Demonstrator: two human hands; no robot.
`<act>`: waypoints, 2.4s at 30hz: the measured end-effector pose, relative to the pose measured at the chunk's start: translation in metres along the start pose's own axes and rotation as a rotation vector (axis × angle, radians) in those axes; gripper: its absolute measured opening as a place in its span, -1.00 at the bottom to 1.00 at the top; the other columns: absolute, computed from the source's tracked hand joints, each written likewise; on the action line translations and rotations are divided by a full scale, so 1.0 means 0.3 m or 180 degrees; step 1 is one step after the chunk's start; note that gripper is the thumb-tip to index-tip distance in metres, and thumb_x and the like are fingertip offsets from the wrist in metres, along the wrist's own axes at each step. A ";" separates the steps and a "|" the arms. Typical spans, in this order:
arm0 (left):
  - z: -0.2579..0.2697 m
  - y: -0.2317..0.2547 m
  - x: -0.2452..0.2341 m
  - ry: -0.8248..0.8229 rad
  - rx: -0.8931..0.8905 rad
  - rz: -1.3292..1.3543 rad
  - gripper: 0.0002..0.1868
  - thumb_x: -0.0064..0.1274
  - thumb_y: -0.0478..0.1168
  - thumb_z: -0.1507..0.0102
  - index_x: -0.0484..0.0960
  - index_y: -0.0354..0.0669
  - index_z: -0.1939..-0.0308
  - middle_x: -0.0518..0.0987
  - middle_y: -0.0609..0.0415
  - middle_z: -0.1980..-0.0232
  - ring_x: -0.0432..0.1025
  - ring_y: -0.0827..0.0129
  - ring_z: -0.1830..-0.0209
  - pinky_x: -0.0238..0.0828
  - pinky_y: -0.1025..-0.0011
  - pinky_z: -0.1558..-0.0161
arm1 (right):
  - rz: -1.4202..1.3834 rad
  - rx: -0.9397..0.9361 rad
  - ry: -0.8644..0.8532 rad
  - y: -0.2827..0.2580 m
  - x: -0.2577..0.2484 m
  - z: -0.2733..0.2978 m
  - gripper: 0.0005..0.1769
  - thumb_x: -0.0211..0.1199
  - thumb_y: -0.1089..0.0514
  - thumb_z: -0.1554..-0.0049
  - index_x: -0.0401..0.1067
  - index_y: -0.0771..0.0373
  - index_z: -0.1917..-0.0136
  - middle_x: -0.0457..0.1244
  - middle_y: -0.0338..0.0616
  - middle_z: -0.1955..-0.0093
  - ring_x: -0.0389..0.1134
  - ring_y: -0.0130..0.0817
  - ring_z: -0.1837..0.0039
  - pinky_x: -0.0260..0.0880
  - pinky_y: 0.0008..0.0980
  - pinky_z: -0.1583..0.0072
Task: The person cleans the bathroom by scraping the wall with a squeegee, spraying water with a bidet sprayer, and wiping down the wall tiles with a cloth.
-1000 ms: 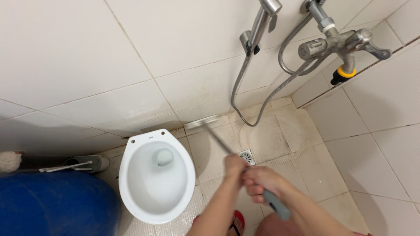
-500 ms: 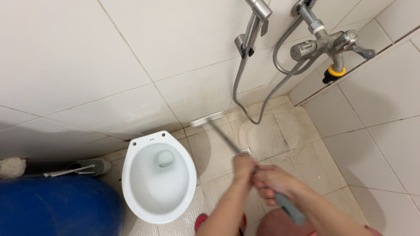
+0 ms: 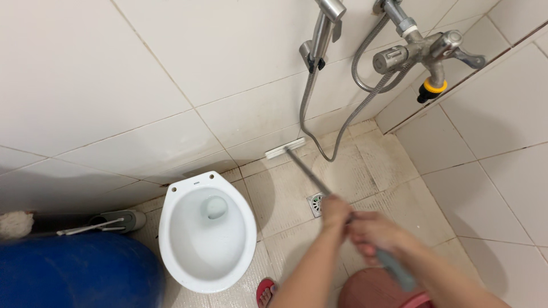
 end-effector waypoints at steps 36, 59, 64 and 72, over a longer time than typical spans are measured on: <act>0.167 0.150 -0.156 0.0263 -0.0239 0.0133 -0.71 -0.14 -0.32 -0.29 0.57 -0.44 0.45 0.54 -0.14 0.55 0.47 0.16 0.62 0.35 0.18 0.61 | 0.0413 -0.0034 -0.0305 -0.089 0.130 0.192 -0.95 0.13 0.22 -0.18 0.39 0.21 0.11 0.15 -0.22 0.46 0.10 -0.46 0.57 0.11 -0.34 0.50; -0.070 -0.046 -0.366 0.0644 -0.0447 0.0576 -0.75 -0.16 -0.38 -0.26 0.55 -0.48 0.45 0.52 -0.22 0.55 0.44 0.02 0.61 0.31 0.11 0.59 | -0.0216 0.0032 -0.0924 -0.002 0.208 -0.097 -0.85 0.15 0.22 -0.21 0.28 0.24 0.20 0.16 -0.26 0.44 0.09 -0.50 0.53 0.06 -0.37 0.50; -0.106 0.002 0.150 -0.0078 -0.0151 0.0010 -0.84 -0.10 -0.38 -0.24 0.61 -0.35 0.33 0.62 -0.22 0.41 0.57 0.04 0.45 0.47 0.13 0.43 | -0.0290 -0.0214 0.0102 -0.063 -0.094 -0.008 -0.83 0.10 0.16 -0.19 0.30 0.24 0.24 0.13 -0.21 0.50 0.04 -0.44 0.59 -0.03 -0.33 0.54; -0.399 -0.144 -0.380 0.0219 0.0762 -0.3811 -0.79 0.21 -0.19 -0.07 0.75 -0.28 0.34 0.66 -0.21 0.23 0.62 0.10 0.22 0.59 0.25 0.15 | 0.0068 0.0108 -0.0533 -0.016 0.257 -0.215 -0.78 0.14 0.17 -0.18 0.30 0.26 0.29 0.12 -0.21 0.49 0.09 -0.43 0.55 0.12 -0.28 0.48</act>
Point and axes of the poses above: each hand's wrist, its own z-axis away from the middle knuckle, its own x-axis out of the palm, y = z × x, the point moved 6 cm from there along -z, towards the middle knuckle
